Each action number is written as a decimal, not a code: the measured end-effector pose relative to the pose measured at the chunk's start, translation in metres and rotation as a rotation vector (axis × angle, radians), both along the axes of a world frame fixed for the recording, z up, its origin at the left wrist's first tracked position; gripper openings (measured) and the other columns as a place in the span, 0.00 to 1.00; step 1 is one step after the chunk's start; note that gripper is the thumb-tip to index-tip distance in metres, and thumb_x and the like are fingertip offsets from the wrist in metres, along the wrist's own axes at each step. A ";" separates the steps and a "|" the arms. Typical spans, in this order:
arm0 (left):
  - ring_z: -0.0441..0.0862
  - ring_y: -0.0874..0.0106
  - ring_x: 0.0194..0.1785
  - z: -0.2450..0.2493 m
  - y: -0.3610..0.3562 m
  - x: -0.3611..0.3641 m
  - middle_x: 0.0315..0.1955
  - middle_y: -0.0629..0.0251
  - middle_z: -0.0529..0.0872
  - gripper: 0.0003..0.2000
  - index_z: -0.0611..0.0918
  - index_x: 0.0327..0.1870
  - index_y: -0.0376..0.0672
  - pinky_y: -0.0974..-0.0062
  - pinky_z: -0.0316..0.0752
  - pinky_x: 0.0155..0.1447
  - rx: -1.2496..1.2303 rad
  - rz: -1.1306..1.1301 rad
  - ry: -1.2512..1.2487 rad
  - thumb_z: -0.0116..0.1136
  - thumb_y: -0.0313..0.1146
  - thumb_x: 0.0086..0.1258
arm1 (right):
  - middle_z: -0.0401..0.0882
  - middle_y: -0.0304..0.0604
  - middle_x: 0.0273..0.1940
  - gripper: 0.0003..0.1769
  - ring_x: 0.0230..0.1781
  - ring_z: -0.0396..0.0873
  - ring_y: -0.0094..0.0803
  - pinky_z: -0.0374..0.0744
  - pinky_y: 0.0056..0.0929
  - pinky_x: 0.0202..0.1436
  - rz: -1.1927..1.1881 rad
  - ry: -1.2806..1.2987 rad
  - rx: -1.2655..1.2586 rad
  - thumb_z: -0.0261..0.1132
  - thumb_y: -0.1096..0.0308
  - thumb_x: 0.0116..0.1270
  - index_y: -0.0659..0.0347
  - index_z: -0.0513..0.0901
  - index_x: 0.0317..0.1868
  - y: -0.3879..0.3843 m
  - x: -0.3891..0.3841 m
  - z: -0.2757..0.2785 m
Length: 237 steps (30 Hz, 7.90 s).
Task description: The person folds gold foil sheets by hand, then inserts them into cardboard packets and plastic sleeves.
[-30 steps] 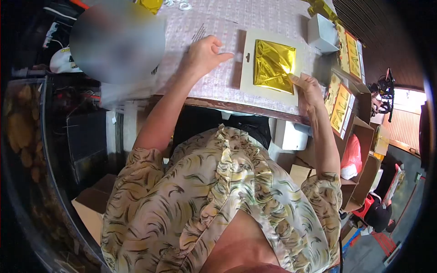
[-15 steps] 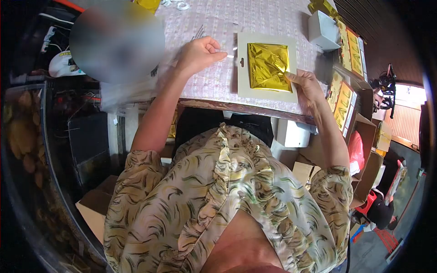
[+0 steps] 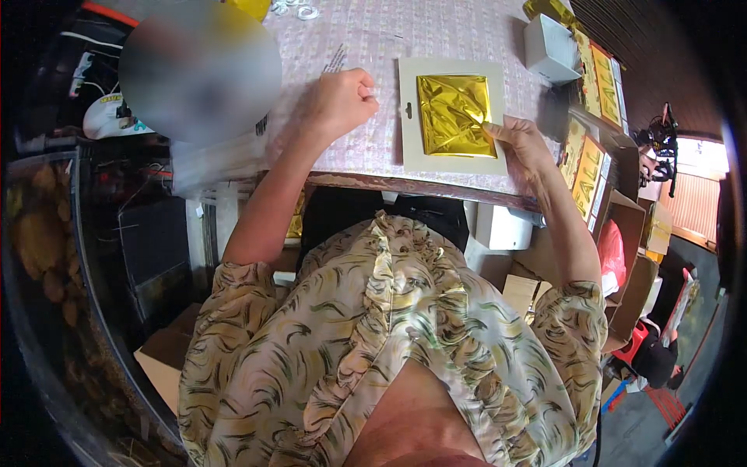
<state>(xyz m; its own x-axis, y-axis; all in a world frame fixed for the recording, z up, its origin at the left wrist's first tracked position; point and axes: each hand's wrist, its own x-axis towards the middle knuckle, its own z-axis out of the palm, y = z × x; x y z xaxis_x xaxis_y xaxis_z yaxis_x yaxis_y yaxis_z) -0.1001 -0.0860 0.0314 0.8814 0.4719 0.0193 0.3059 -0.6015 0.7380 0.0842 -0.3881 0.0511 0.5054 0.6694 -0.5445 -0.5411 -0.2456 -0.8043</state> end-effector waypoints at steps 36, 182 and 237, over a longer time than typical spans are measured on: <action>0.70 0.82 0.20 0.017 -0.049 -0.010 0.14 0.72 0.79 0.14 0.86 0.29 0.38 0.74 0.68 0.26 -0.108 -0.078 0.087 0.68 0.40 0.70 | 0.91 0.45 0.40 0.07 0.36 0.87 0.27 0.86 0.27 0.42 -0.016 -0.149 -0.070 0.72 0.76 0.71 0.70 0.90 0.46 0.012 0.000 -0.021; 0.83 0.67 0.64 0.036 -0.042 -0.045 0.64 0.57 0.80 0.24 0.66 0.77 0.38 0.63 0.85 0.64 -1.244 -0.292 -0.355 0.54 0.30 0.84 | 0.91 0.45 0.49 0.13 0.44 0.90 0.31 0.88 0.32 0.50 -0.283 -0.044 0.186 0.77 0.73 0.66 0.63 0.89 0.51 0.031 -0.092 0.038; 0.87 0.72 0.45 0.000 -0.002 0.029 0.40 0.61 0.89 0.17 0.85 0.43 0.34 0.75 0.83 0.49 -1.094 0.060 -0.304 0.78 0.39 0.68 | 0.91 0.45 0.42 0.08 0.37 0.87 0.27 0.83 0.21 0.41 -0.331 -0.223 0.220 0.69 0.73 0.74 0.66 0.89 0.49 0.055 -0.014 -0.019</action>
<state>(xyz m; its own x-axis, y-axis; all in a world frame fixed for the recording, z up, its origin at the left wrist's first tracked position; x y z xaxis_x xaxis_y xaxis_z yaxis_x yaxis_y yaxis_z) -0.0710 -0.0879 0.0310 0.8860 0.4083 -0.2199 0.0311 0.4208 0.9066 0.0706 -0.3335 0.0324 0.8005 0.5393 -0.2613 -0.3698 0.1014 -0.9236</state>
